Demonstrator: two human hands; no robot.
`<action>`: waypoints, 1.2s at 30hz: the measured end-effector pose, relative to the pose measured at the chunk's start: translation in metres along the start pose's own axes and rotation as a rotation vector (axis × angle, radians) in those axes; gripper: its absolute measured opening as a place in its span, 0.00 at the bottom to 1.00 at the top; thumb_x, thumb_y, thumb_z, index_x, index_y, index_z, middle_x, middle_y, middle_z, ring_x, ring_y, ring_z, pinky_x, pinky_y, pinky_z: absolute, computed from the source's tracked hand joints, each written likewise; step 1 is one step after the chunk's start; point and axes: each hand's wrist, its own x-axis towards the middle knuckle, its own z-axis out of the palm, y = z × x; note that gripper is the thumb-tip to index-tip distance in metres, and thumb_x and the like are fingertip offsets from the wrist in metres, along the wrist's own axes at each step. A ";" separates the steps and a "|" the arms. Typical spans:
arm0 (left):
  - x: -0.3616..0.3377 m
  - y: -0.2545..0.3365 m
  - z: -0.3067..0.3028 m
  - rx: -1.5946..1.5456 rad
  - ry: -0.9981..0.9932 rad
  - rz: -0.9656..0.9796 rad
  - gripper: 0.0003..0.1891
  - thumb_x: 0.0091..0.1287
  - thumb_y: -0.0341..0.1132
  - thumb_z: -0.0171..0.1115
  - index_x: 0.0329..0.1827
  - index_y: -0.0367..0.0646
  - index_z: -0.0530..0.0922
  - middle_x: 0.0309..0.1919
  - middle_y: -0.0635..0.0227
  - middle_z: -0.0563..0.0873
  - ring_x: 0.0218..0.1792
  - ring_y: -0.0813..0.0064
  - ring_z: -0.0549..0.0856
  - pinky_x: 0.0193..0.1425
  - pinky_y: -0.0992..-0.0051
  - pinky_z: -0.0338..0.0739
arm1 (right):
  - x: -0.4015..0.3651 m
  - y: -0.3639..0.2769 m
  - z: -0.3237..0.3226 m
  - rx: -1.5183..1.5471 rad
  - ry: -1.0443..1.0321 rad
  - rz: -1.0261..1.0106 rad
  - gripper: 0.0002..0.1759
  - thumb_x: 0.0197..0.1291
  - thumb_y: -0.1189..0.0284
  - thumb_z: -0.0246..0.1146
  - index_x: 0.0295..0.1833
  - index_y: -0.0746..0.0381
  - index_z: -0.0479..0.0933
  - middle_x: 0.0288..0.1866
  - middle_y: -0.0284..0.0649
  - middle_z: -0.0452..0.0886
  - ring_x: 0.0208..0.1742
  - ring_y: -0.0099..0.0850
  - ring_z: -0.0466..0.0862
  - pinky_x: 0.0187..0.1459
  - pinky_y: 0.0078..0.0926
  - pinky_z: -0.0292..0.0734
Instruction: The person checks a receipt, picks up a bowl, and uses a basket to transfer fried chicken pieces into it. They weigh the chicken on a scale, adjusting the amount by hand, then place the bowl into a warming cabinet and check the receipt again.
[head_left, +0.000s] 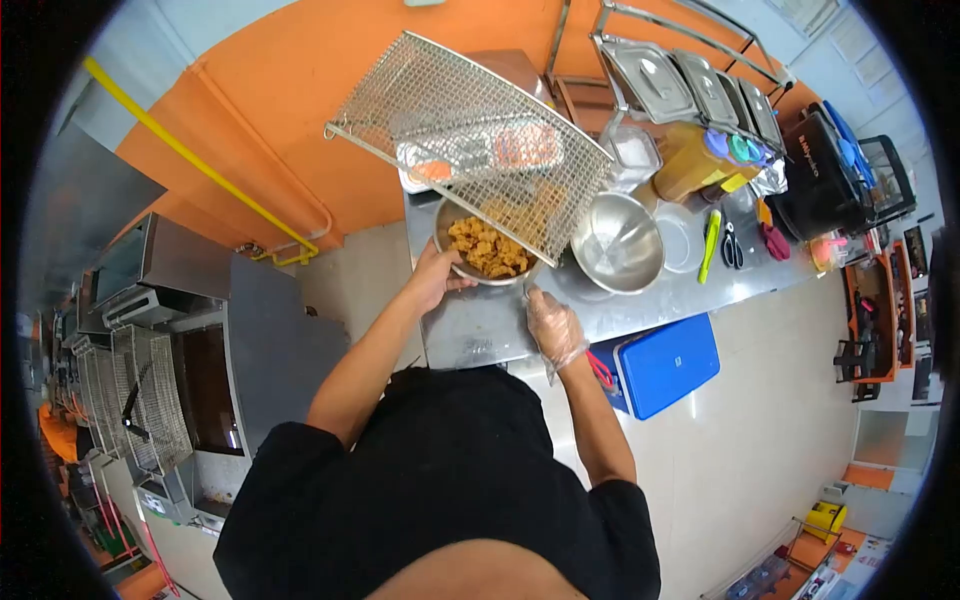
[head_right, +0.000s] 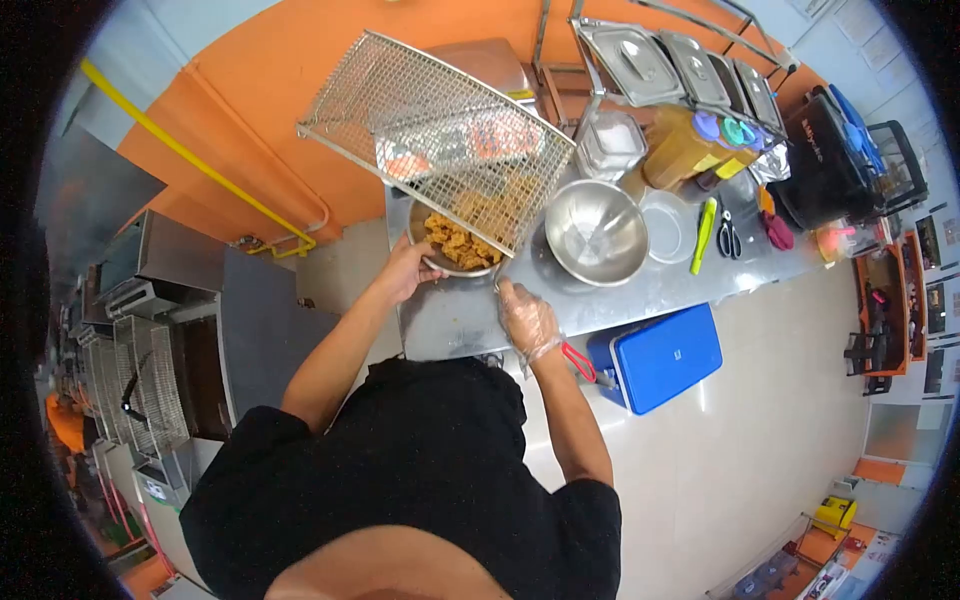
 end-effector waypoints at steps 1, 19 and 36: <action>0.003 0.002 -0.001 0.001 -0.015 0.016 0.30 0.65 0.26 0.52 0.71 0.48 0.58 0.50 0.53 0.84 0.32 0.61 0.89 0.31 0.70 0.87 | 0.006 0.004 -0.001 -0.014 0.006 -0.013 0.14 0.64 0.73 0.58 0.55 0.56 0.70 0.36 0.50 0.83 0.32 0.56 0.85 0.31 0.54 0.80; -0.019 -0.035 0.017 -0.302 0.014 0.013 0.25 0.66 0.25 0.50 0.67 0.44 0.61 0.42 0.55 0.85 0.29 0.63 0.88 0.29 0.75 0.86 | 0.021 -0.026 -0.037 0.302 0.256 -0.032 0.08 0.67 0.75 0.63 0.48 0.64 0.73 0.31 0.60 0.81 0.34 0.61 0.82 0.31 0.53 0.75; -0.027 -0.050 0.067 -0.244 0.147 0.105 0.25 0.65 0.26 0.50 0.67 0.46 0.62 0.46 0.54 0.85 0.30 0.65 0.88 0.27 0.73 0.87 | 0.010 -0.009 -0.107 0.415 0.122 0.003 0.08 0.65 0.79 0.63 0.49 0.65 0.75 0.32 0.54 0.83 0.33 0.56 0.84 0.33 0.45 0.77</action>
